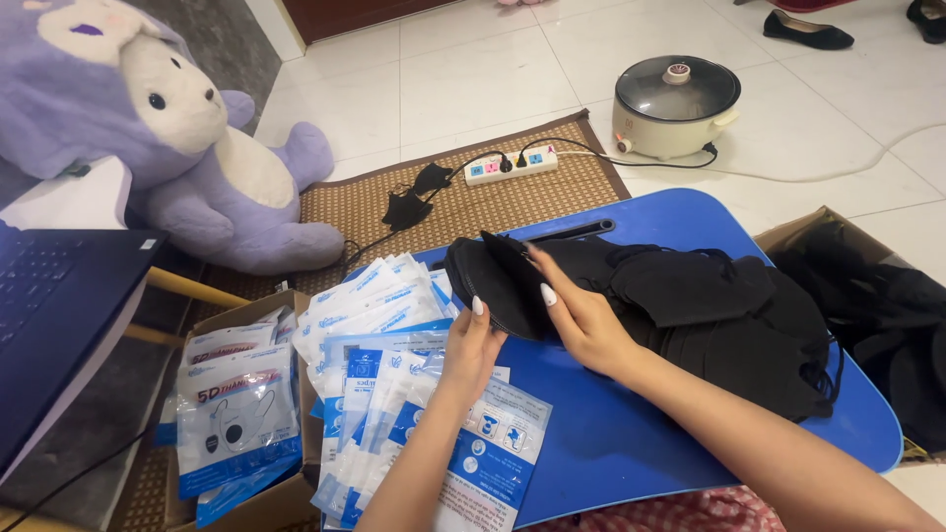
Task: Organizing and stacking individual black face masks on a table
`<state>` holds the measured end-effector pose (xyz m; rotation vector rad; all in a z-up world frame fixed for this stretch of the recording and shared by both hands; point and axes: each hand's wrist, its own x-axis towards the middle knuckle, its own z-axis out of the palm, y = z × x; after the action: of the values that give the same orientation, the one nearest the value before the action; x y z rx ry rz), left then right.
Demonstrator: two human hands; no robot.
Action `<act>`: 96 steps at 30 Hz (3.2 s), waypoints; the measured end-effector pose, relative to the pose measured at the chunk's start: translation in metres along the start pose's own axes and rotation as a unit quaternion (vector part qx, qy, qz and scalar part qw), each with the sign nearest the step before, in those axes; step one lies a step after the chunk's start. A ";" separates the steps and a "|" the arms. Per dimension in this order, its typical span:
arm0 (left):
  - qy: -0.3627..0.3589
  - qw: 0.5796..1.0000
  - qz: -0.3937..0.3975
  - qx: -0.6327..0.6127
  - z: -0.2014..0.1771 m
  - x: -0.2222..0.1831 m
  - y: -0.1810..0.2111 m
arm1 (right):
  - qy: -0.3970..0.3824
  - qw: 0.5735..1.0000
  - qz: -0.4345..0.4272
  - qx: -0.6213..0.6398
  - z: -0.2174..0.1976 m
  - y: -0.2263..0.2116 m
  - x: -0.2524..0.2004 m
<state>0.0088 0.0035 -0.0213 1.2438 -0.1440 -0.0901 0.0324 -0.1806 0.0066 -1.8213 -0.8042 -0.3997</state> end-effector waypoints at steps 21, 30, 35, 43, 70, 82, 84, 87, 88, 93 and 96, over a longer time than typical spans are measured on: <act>0.005 1.000 -0.020 -0.024 0.006 -0.003 0.007 | -0.032 0.997 -0.057 -0.043 0.009 0.014 -0.007; -0.007 1.000 -0.007 -0.023 0.006 0.001 0.005 | 0.014 0.999 -0.037 0.018 0.004 0.010 -0.001; -0.008 1.000 -0.010 -0.026 0.001 0.001 -0.004 | 0.026 0.999 -0.034 0.034 0.003 0.014 -0.003; -0.016 0.999 -0.003 -0.051 -0.001 0.003 -0.005 | 0.026 0.996 -0.075 0.049 0.005 0.009 -0.001; -0.043 0.996 0.013 -0.072 -0.003 0.002 -0.004 | -0.010 0.997 -0.074 -0.014 0.009 0.009 -0.004; -0.046 0.998 0.005 -0.049 0.009 -0.001 0.013 | -0.018 0.997 -0.071 -0.014 0.007 0.006 -0.003; -0.047 0.998 0.011 -0.044 0.012 -0.002 0.018 | -0.020 0.997 -0.070 -0.012 0.006 0.003 -0.002; -0.036 0.998 0.008 -0.054 0.010 0.000 0.011 | -0.011 0.997 -0.081 -0.005 0.009 0.010 -0.004; -0.037 0.998 0.007 -0.054 0.009 0.000 0.009 | -0.011 0.997 -0.080 -0.005 0.009 0.011 -0.004; -0.033 0.998 0.001 -0.057 0.003 0.002 0.001 | 0.003 0.997 -0.075 0.004 0.009 0.017 -0.006; -0.028 0.998 -0.002 -0.061 0.000 0.002 -0.004 | 0.003 0.997 -0.082 0.000 0.009 0.028 -0.008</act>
<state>0.0113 0.0019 -0.0251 1.1202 -0.1807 -0.1357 0.0446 -0.1812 -0.0210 -1.7586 -0.9520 -0.5104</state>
